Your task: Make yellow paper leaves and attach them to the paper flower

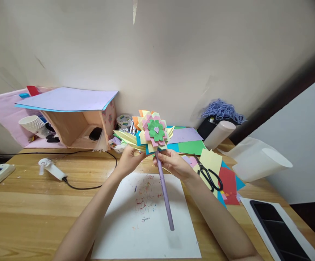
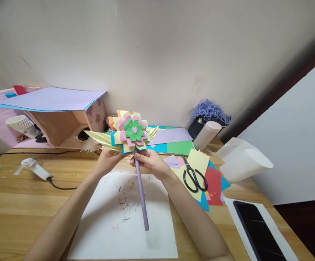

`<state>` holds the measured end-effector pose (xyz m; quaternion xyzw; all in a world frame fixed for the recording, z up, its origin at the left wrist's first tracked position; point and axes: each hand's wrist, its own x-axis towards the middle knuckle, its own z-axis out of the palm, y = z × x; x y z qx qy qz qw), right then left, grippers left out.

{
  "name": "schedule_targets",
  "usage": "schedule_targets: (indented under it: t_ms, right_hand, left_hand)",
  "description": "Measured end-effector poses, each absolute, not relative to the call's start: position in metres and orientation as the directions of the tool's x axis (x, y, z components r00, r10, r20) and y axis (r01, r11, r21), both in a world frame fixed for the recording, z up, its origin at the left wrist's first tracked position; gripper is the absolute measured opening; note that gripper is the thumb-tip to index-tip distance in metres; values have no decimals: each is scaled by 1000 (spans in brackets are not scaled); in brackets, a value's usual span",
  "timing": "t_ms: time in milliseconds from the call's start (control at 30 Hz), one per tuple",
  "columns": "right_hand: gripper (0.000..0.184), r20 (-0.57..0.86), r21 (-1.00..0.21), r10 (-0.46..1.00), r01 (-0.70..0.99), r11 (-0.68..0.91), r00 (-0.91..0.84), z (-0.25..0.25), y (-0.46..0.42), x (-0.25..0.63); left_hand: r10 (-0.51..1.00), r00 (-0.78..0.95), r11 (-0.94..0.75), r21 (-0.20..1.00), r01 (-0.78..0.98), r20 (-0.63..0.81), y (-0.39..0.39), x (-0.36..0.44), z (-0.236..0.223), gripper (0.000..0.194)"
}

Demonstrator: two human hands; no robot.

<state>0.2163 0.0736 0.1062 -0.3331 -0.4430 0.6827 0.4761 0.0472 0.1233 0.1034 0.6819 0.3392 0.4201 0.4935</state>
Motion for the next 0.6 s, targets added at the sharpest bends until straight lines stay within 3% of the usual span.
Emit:
schedule_targets:
  t_ms: [133,400,500,600]
  right_hand:
    - [23,5,-943,953,-319,-96,-302,106,73,215]
    - [26,84,-977,970,-212,35,-229,106,73,210]
    - [25,93,-984,975,-168,59,-204,107,73,210]
    - [26,75,-986,980,-160,45,-185,108,74,208]
  left_hand:
    - [882,424,-217,976,-18,204,128,50,93,24]
    - [951,263,-144,985,-92,163,120,61,92,34]
    - [949,230,-189,974,-127,215,120,60,92,37]
    - [931,238,-264,961,-86,277,123,58,88,26]
